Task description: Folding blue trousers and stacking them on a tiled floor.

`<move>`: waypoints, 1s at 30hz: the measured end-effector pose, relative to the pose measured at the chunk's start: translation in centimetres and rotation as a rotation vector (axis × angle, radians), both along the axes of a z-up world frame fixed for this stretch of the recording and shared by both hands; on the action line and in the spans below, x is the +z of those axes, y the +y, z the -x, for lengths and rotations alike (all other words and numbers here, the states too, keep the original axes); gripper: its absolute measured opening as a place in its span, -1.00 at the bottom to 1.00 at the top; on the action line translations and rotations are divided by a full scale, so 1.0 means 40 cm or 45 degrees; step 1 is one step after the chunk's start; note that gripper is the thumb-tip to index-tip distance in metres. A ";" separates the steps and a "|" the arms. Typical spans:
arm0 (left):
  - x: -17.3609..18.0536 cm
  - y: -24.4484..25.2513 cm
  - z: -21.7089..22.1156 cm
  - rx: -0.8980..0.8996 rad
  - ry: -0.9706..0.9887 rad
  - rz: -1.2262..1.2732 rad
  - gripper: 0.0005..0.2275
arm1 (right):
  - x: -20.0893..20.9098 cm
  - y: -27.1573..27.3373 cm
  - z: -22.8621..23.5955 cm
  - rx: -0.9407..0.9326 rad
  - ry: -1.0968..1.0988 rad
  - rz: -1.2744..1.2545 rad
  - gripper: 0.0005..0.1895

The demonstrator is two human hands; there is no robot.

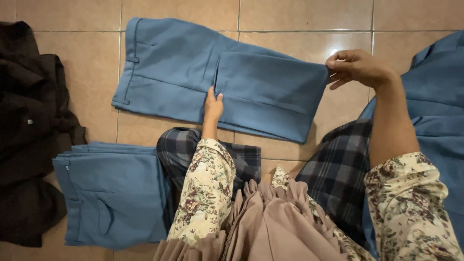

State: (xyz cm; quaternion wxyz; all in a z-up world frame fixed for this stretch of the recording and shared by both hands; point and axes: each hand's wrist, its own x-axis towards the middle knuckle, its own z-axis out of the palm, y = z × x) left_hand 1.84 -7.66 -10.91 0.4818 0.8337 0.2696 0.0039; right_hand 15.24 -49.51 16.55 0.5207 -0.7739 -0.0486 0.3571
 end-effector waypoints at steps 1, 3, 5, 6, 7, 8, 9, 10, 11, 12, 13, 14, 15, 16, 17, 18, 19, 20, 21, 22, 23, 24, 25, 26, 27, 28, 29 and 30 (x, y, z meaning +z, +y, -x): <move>-0.005 0.000 -0.004 -0.001 -0.025 -0.007 -0.54 | -0.015 -0.005 0.000 0.009 0.032 -0.081 -0.72; -0.004 0.001 -0.001 -0.001 -0.011 -0.008 -0.54 | -0.027 0.002 0.006 -0.024 -0.012 -0.090 -0.69; 0.000 0.000 0.000 -0.001 0.002 -0.010 -0.53 | -0.037 0.007 0.007 -0.058 -0.056 -0.099 -0.65; 0.004 0.000 0.001 -0.010 -0.002 -0.034 -0.54 | -0.042 0.009 0.005 -0.077 -0.128 -0.085 -0.70; 0.007 0.000 0.002 -0.018 -0.005 -0.058 -0.54 | -0.045 0.011 0.003 -0.095 -0.201 -0.070 -0.76; 0.005 0.003 0.002 -0.018 -0.005 -0.058 -0.54 | -0.053 0.012 0.001 -0.095 -0.200 -0.070 -0.76; 0.003 0.003 0.001 -0.018 0.011 -0.043 -0.53 | -0.060 0.011 -0.002 -0.141 -0.341 -0.033 -0.80; 0.001 0.004 0.000 -0.019 0.027 -0.029 -0.52 | -0.067 0.009 -0.004 -0.186 -0.482 0.004 -0.73; 0.000 0.004 0.000 -0.019 0.027 -0.028 -0.52 | -0.064 0.008 0.001 -0.186 -0.482 0.005 -0.73; -0.001 0.003 0.001 -0.016 0.009 -0.033 -0.53 | -0.061 0.006 0.006 -0.241 -0.663 0.066 -0.75; -0.003 0.001 0.003 -0.012 -0.008 -0.037 -0.54 | -0.058 0.004 0.013 -0.294 -0.844 0.127 -0.77; 0.001 0.003 0.005 -0.012 -0.008 -0.035 -0.54 | -0.071 -0.001 0.014 -0.294 -0.844 0.129 -0.77; 0.005 0.001 0.002 0.001 0.015 -0.011 -0.53 | -0.082 -0.010 0.015 -0.336 -0.901 0.153 -0.76; 0.008 -0.001 -0.001 0.014 0.038 0.013 -0.52 | -0.093 -0.018 0.016 -0.377 -0.957 0.177 -0.75; 0.011 -0.002 -0.002 0.011 0.035 0.016 -0.52 | -0.121 -0.020 0.021 -0.379 -0.960 0.181 -0.75; 0.014 -0.002 -0.002 0.006 0.033 0.009 -0.52 | -0.150 -0.021 0.026 -0.390 -0.903 0.199 -0.70; 0.016 -0.001 -0.001 0.003 0.033 0.001 -0.53 | -0.180 -0.021 0.030 -0.399 -0.843 0.215 -0.65; 0.030 -0.008 -0.002 0.002 0.032 0.004 -0.53 | -0.252 -0.034 0.038 -0.400 -0.845 0.218 -0.65; 0.046 -0.010 -0.003 0.008 0.113 0.026 -0.52 | -0.326 -0.044 0.044 -0.410 -0.804 0.359 -0.69; 0.062 -0.013 -0.004 0.015 0.193 0.048 -0.52 | -0.399 -0.055 0.050 -0.422 -0.763 0.499 -0.66; 0.089 -0.021 0.002 0.018 0.192 0.047 -0.52 | -0.467 -0.052 0.067 -0.419 -0.764 0.497 -0.66; 0.117 -0.029 0.008 -0.015 0.178 0.048 -0.51 | -0.534 -0.050 0.085 -0.391 -0.650 0.661 -0.62; 0.146 -0.036 0.010 -0.052 0.162 0.048 -0.51 | -0.600 -0.047 0.102 -0.364 -0.534 0.822 -0.52; 0.137 -0.036 0.011 -0.051 0.159 0.047 -0.51 | -0.573 -0.017 0.135 -0.364 -0.537 0.820 -0.52; 0.128 -0.038 0.011 -0.027 0.163 0.025 -0.53 | -0.545 0.011 0.168 -0.415 -0.462 0.823 -0.47; 0.119 -0.040 0.011 -0.003 0.167 0.004 -0.54 | -0.518 0.039 0.201 -0.465 -0.388 0.825 -0.40; 0.129 -0.037 0.011 -0.004 0.165 0.004 -0.54 | -0.552 0.024 0.205 -0.466 -0.390 0.825 -0.40; 0.139 -0.033 0.011 -0.036 0.162 0.006 -0.54 | -0.585 0.009 0.208 -0.517 -0.353 0.736 -0.40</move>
